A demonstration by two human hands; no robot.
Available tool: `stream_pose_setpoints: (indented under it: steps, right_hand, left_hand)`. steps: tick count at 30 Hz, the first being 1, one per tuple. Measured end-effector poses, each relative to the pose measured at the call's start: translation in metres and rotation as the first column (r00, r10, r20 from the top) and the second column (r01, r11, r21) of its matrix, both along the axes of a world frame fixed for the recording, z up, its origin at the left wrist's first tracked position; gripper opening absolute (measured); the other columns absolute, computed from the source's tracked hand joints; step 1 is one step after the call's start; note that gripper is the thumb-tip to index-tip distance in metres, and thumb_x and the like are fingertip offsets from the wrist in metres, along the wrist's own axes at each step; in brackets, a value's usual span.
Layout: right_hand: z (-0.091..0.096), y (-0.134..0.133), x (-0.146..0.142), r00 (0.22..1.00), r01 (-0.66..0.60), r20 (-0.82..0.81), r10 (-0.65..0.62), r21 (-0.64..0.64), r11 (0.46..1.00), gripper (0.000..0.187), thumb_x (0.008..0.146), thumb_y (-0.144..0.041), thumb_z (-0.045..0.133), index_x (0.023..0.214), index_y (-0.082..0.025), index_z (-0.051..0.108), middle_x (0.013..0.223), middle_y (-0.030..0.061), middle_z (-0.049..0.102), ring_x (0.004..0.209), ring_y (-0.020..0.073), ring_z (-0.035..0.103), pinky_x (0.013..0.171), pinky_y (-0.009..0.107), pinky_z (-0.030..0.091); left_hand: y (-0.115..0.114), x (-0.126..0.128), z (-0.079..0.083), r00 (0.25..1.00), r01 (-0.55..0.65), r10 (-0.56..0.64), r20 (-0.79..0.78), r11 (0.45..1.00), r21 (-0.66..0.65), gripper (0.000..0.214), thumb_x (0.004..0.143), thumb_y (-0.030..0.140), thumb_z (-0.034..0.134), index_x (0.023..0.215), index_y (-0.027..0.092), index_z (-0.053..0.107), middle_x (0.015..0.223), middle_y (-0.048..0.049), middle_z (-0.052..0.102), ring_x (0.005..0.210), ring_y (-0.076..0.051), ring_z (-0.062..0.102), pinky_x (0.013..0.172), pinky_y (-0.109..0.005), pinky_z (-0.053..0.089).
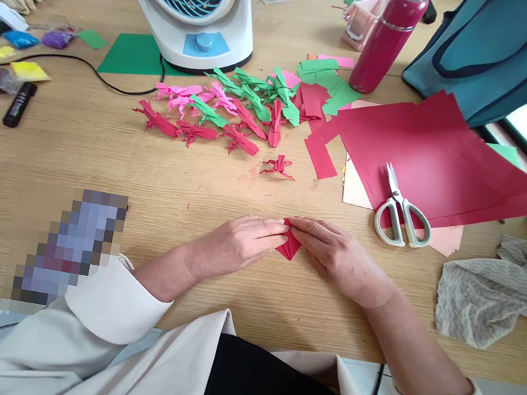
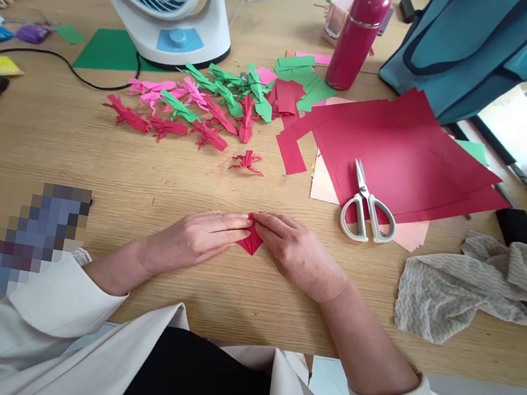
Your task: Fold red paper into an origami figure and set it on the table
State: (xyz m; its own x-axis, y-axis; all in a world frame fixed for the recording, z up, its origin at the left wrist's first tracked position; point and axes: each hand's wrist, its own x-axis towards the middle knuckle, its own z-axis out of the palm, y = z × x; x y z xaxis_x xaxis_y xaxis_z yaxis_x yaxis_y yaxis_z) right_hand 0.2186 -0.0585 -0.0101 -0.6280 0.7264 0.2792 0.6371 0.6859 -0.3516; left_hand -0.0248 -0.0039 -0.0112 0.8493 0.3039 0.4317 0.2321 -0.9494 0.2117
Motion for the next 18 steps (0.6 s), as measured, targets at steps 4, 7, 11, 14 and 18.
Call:
stream_pose_setpoints:
  steps: [4,7,11,14,18]
  right_hand:
    - [0.003,-0.001,0.000,0.999,0.006,0.036,-0.007,0.026,1.000,0.037,0.099,-0.012,0.043,0.133,-0.010,0.058,0.136,0.0184,0.060,0.125,0.0285,0.057,0.105,0.046,0.052]
    - [0.007,-0.002,0.000,0.997,-0.001,0.074,-0.003,0.053,0.999,0.035,0.100,-0.013,0.043,0.129,-0.008,0.061,0.128,0.0186,0.064,0.116,0.0283,0.059,0.099,0.047,0.053]
    - [0.011,-0.004,-0.001,0.993,-0.024,0.117,0.014,0.083,0.996,0.034,0.098,-0.011,0.044,0.127,-0.007,0.061,0.125,0.0182,0.065,0.110,0.0277,0.060,0.093,0.046,0.053]
    - [0.010,-0.007,-0.001,0.991,-0.034,0.135,0.022,0.090,0.995,0.032,0.097,-0.009,0.046,0.124,-0.007,0.063,0.131,0.0181,0.063,0.110,0.0275,0.060,0.092,0.045,0.053]
    - [0.009,-0.011,-0.001,0.993,-0.028,0.120,0.019,0.077,0.997,0.030,0.096,-0.009,0.047,0.121,-0.007,0.064,0.134,0.0187,0.061,0.115,0.0283,0.058,0.094,0.045,0.051]
  left_hand:
    - [0.000,-0.001,-0.001,1.000,-0.002,0.002,-0.014,1.000,0.000,0.026,0.096,0.009,0.049,0.118,0.013,0.063,0.129,-0.0120,0.066,0.120,-0.018,0.064,0.106,-0.033,0.054]
    - [0.000,-0.003,-0.004,1.000,-0.002,0.002,-0.027,1.000,0.002,0.030,0.096,0.007,0.048,0.122,0.013,0.061,0.133,-0.0139,0.063,0.126,-0.020,0.060,0.109,-0.035,0.052]
    - [0.001,-0.005,-0.006,0.999,-0.006,0.006,-0.052,1.000,-0.009,0.035,0.096,0.005,0.046,0.127,0.013,0.059,0.135,-0.0151,0.061,0.131,-0.021,0.056,0.111,-0.037,0.051]
    - [0.001,-0.006,-0.004,0.999,0.009,-0.010,-0.040,1.000,-0.026,0.035,0.095,0.005,0.046,0.128,0.010,0.058,0.134,-0.0165,0.062,0.130,-0.021,0.057,0.112,-0.036,0.050]
    - [0.001,-0.006,-0.005,0.999,0.015,-0.015,-0.028,0.999,-0.029,0.033,0.096,0.006,0.046,0.127,0.009,0.058,0.133,-0.0166,0.063,0.130,-0.021,0.057,0.110,-0.037,0.052]
